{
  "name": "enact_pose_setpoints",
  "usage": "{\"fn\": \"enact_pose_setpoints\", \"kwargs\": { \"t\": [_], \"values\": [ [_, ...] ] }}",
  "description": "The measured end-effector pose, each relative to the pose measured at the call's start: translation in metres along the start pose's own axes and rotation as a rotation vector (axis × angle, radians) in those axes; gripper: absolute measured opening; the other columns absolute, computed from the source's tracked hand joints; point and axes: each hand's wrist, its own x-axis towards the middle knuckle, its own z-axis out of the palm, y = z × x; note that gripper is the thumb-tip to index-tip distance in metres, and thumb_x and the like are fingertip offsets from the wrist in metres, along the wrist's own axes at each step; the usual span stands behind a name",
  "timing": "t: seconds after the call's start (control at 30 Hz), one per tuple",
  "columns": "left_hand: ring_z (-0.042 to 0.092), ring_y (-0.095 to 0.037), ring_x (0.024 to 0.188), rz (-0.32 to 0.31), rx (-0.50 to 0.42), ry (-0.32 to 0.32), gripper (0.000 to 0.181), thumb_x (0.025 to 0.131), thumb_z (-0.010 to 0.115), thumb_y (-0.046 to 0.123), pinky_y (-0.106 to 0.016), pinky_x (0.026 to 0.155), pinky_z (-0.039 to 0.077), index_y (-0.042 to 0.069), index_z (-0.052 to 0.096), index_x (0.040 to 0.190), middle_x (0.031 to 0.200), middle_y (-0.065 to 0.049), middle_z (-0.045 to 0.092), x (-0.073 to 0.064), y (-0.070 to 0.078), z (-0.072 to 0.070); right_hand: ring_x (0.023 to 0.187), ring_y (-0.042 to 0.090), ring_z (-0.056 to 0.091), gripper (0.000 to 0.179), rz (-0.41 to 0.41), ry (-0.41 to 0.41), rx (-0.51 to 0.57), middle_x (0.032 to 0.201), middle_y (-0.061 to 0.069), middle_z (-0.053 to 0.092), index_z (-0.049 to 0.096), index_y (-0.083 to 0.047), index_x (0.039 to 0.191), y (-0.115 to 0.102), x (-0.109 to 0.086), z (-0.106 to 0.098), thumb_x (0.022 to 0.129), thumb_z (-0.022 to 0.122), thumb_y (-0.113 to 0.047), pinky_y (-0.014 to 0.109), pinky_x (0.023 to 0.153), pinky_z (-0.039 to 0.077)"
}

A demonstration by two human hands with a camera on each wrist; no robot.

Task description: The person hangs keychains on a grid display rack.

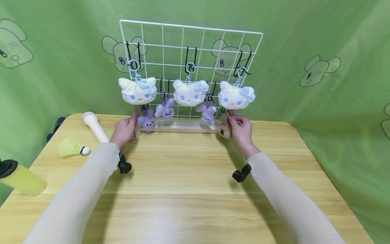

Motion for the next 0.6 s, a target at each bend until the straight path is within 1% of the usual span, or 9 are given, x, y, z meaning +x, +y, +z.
{"fn": "enact_pose_setpoints", "kwargs": {
  "t": [0.13, 0.23, 0.3, 0.4, 0.47, 0.53, 0.6],
  "values": [
    [0.062, -0.049, 0.128, -0.001, 0.000, -0.004, 0.090, 0.107, 0.014, 0.068, -0.055, 0.106, 0.059, -0.001, 0.042, 0.157, 0.157, -0.033, 0.046, 0.000, 0.000, 0.001, 0.086, 0.005, 0.060, 0.029, -0.009, -0.031, 0.002, 0.099, -0.001, 0.059, 0.058, 0.003, 0.127, 0.001, 0.000, -0.003, 0.108, 0.057, -0.018, 0.010, 0.077, 0.059],
    [0.063, -0.049, 0.126, -0.005, -0.003, -0.007, 0.090, 0.107, 0.013, 0.068, -0.054, 0.105, 0.060, -0.001, 0.041, 0.157, 0.157, -0.033, 0.046, -0.002, 0.000, 0.001, 0.089, 0.007, 0.061, 0.033, -0.003, -0.052, -0.021, 0.101, 0.000, 0.059, 0.057, 0.005, 0.130, 0.001, 0.000, -0.005, 0.108, 0.056, -0.019, 0.016, 0.086, 0.061],
    [0.062, -0.049, 0.127, -0.005, -0.006, -0.009, 0.089, 0.107, 0.014, 0.067, -0.055, 0.106, 0.059, -0.001, 0.041, 0.157, 0.157, -0.033, 0.046, -0.004, 0.001, 0.001, 0.093, 0.009, 0.061, 0.037, 0.009, -0.065, -0.045, 0.104, 0.001, 0.059, 0.055, 0.006, 0.134, 0.002, 0.000, -0.008, 0.109, 0.055, -0.021, 0.021, 0.095, 0.061],
    [0.062, -0.049, 0.127, -0.004, -0.012, -0.013, 0.088, 0.108, 0.015, 0.066, -0.055, 0.108, 0.057, 0.000, 0.040, 0.158, 0.157, -0.033, 0.047, -0.007, 0.001, 0.000, 0.098, 0.011, 0.061, 0.038, 0.017, -0.079, -0.064, 0.108, 0.003, 0.058, 0.053, 0.006, 0.135, 0.006, -0.001, -0.011, 0.109, 0.053, -0.022, 0.029, 0.104, 0.060],
    [0.064, -0.048, 0.125, -0.002, -0.016, -0.019, 0.088, 0.108, 0.014, 0.066, -0.055, 0.108, 0.057, -0.001, 0.041, 0.157, 0.156, -0.033, 0.048, -0.009, 0.002, -0.002, 0.100, 0.012, 0.062, 0.037, 0.017, -0.093, -0.073, 0.111, 0.005, 0.059, 0.053, 0.005, 0.135, 0.008, -0.003, -0.014, 0.110, 0.052, -0.022, 0.032, 0.106, 0.060],
    [0.068, -0.047, 0.118, 0.002, -0.007, -0.023, 0.088, 0.108, 0.014, 0.066, -0.054, 0.105, 0.059, -0.001, 0.045, 0.155, 0.151, -0.034, 0.053, -0.011, 0.002, -0.003, 0.100, 0.012, 0.062, 0.036, 0.003, -0.107, -0.091, 0.114, 0.006, 0.059, 0.054, 0.005, 0.133, 0.011, -0.005, -0.018, 0.110, 0.052, -0.022, 0.030, 0.103, 0.061],
    [0.070, -0.046, 0.111, 0.014, 0.023, -0.033, 0.088, 0.108, 0.014, 0.065, -0.054, 0.102, 0.061, -0.003, 0.049, 0.151, 0.144, -0.035, 0.058, -0.014, 0.003, -0.005, 0.100, 0.011, 0.062, 0.036, -0.030, -0.128, -0.137, 0.117, 0.010, 0.060, 0.055, 0.005, 0.131, 0.013, -0.009, -0.023, 0.109, 0.053, -0.023, 0.026, 0.099, 0.062]
  ]
}}
